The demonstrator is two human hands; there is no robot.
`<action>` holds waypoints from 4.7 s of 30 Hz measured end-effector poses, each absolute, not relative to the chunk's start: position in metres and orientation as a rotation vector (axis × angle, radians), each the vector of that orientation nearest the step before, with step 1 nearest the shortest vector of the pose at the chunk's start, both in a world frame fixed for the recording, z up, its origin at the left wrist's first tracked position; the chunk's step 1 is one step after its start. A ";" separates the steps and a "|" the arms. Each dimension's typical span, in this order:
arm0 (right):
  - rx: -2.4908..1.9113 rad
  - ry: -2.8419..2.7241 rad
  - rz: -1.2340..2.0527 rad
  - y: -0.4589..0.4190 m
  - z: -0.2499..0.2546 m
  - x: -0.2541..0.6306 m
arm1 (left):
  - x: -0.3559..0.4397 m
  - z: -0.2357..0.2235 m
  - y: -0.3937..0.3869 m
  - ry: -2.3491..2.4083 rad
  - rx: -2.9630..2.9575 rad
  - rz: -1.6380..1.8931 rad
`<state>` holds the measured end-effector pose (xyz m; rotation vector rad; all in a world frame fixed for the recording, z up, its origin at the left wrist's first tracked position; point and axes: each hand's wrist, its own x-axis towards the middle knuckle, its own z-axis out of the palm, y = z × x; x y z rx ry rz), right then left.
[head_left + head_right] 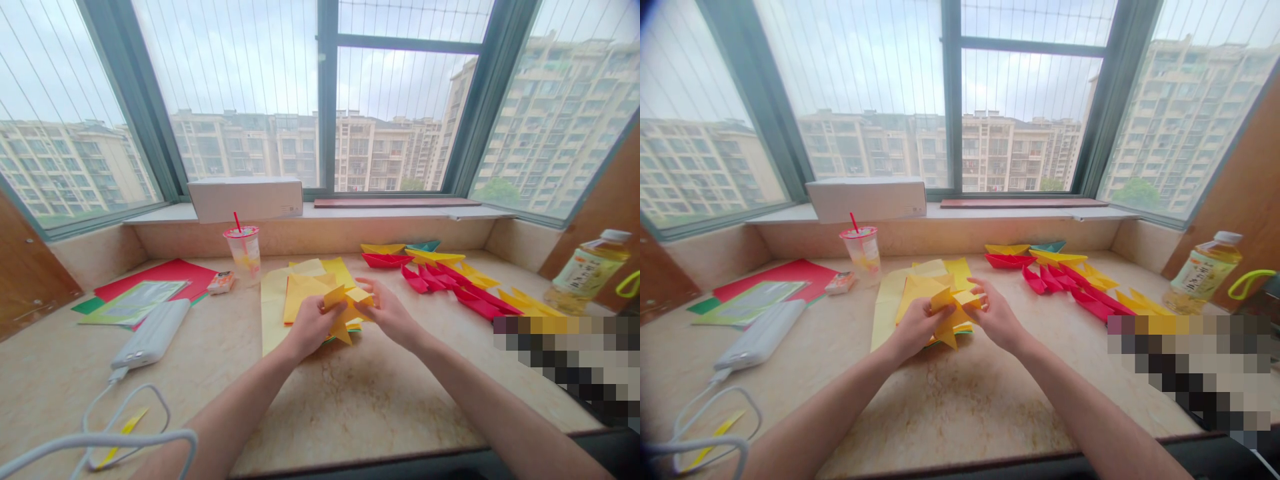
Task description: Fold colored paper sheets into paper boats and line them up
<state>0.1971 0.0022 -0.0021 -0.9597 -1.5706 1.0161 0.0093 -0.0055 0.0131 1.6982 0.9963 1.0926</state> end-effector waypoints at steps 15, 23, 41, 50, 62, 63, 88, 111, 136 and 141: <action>-0.887 -1.612 1.232 -0.003 0.004 0.192 | 0.014 0.008 -0.004 0.887 1.426 1.162; -0.943 -1.560 1.245 -0.005 0.003 0.190 | 0.012 0.005 -0.005 0.917 1.697 1.281; -0.798 -1.464 0.997 -0.012 -0.006 0.171 | 0.023 0.004 -0.009 0.877 1.386 1.359; -0.689 -1.396 1.048 -0.017 -0.007 0.158 | 0.025 0.004 -0.011 0.938 1.493 1.362; -0.662 -1.330 1.148 -0.007 -0.007 0.166 | 0.027 0.001 -0.008 0.969 1.429 1.384; -0.691 -1.337 1.132 -0.008 -0.005 0.167 | 0.025 0.000 -0.007 0.982 1.489 1.391; -0.761 -1.540 1.421 -0.008 0.006 0.184 | 0.021 -0.002 -0.009 0.957 1.604 1.241; -0.967 -1.713 1.134 0.005 0.006 0.200 | 0.015 0.003 -0.003 0.941 1.530 1.303; -0.900 -1.674 1.024 0.000 0.005 0.205 | 0.022 0.008 -0.006 0.875 1.372 1.428; -0.841 -1.626 1.136 -0.002 0.010 0.209 | 0.022 0.009 -0.008 0.801 1.333 1.393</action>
